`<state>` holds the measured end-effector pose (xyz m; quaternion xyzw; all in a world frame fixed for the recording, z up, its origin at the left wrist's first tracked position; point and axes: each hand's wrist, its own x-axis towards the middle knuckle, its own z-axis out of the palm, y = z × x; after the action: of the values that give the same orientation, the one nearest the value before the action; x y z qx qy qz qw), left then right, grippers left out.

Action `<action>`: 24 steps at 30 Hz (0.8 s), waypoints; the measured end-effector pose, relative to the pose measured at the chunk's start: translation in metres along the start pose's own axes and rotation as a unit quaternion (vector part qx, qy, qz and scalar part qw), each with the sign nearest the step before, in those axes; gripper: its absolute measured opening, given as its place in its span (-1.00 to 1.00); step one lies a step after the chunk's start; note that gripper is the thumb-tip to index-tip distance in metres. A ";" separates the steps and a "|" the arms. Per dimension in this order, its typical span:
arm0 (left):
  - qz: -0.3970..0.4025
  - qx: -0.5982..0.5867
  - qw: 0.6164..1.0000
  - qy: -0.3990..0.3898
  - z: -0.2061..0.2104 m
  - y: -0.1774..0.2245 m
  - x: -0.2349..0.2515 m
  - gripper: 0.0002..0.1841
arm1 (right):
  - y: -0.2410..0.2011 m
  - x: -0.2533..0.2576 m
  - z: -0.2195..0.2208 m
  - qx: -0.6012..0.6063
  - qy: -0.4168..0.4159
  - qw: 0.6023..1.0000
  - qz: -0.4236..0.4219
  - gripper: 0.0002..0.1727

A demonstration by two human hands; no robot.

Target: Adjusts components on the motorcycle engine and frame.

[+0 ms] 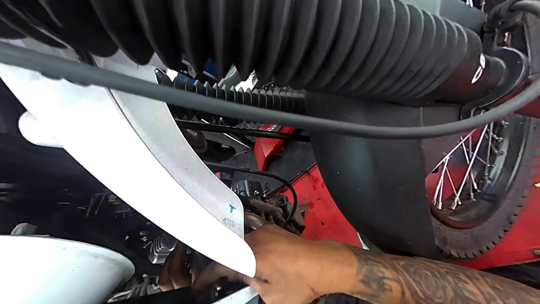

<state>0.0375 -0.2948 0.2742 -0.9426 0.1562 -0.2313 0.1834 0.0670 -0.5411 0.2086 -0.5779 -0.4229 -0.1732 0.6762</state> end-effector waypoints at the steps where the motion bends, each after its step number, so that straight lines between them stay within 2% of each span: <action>1: -0.037 -0.103 0.993 0.044 0.005 0.000 0.006 -0.41 | -0.001 0.000 -0.002 0.104 -0.010 0.994 0.040 -0.75; 2: -0.059 -0.175 0.980 0.076 0.008 0.001 0.011 -0.36 | 0.000 0.000 0.000 0.216 -0.008 0.974 0.069 -0.72; 4: -0.077 -0.260 0.958 0.091 0.007 0.003 0.011 -0.26 | 0.000 -0.001 0.005 0.407 -0.013 0.906 0.112 -0.72; 6: -0.098 -0.347 0.925 0.117 0.012 0.008 0.015 -0.35 | -0.002 0.002 0.006 0.508 -0.014 0.847 0.159 -0.71; 7: -0.112 -0.375 0.910 0.135 0.013 0.013 0.018 -0.43 | -0.003 0.003 0.006 0.530 -0.016 0.830 0.171 -0.72; 8: -0.127 -0.362 0.912 0.146 0.008 0.026 0.021 -0.49 | -0.003 0.003 0.006 0.549 -0.016 0.816 0.179 -0.72; 9: -0.149 -0.353 0.911 0.156 -0.001 0.049 0.027 -0.60 | -0.004 0.003 0.007 0.563 -0.011 0.806 0.183 -0.72; 10: -0.170 -0.389 0.892 0.154 -0.010 0.068 0.033 -0.75 | -0.003 0.002 0.007 0.574 -0.003 0.798 0.186 -0.73; 11: -0.175 -0.408 0.884 0.146 -0.014 0.076 0.035 -0.79 | -0.003 0.001 0.008 0.583 0.010 0.791 0.188 -0.75; 12: -0.161 -0.377 0.902 0.137 -0.014 0.074 0.034 -0.71 | -0.002 0.000 0.009 0.590 0.032 0.783 0.191 -0.79; 14: -0.094 -0.255 0.956 0.108 -0.002 0.036 0.017 -0.37 | 0.000 -0.001 0.012 0.610 0.077 0.767 0.183 -0.82; 15: -0.076 -0.210 0.971 0.084 0.003 0.020 0.011 -0.29 | 0.001 -0.002 0.013 0.616 0.091 0.762 0.177 -0.82; 17: -0.086 -0.207 0.973 0.056 0.005 0.010 0.007 -0.30 | 0.002 -0.003 0.015 0.629 0.110 0.752 0.167 -0.80; 20: -0.074 -0.256 0.961 0.072 0.009 0.005 0.009 -0.34 | 0.007 -0.005 0.018 0.657 0.141 0.726 0.145 -0.66; 22: -0.070 -0.377 0.920 0.080 0.013 0.003 0.010 -0.41 | 0.009 -0.003 0.021 0.646 0.175 0.730 0.139 -0.64; 23: -0.062 -0.390 0.915 0.086 0.012 0.009 0.012 -0.44 | 0.009 0.000 0.023 0.630 0.194 0.739 0.139 -0.67; 24: -0.043 -0.329 0.938 0.103 0.009 0.015 0.014 -0.42 | 0.008 0.003 0.026 0.614 0.213 0.748 0.134 -0.70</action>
<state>0.0509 -0.3112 0.2657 -0.9271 0.2014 -0.2700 -0.1644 0.0650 -0.5141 0.2048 -0.0369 -0.2013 0.0978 0.9739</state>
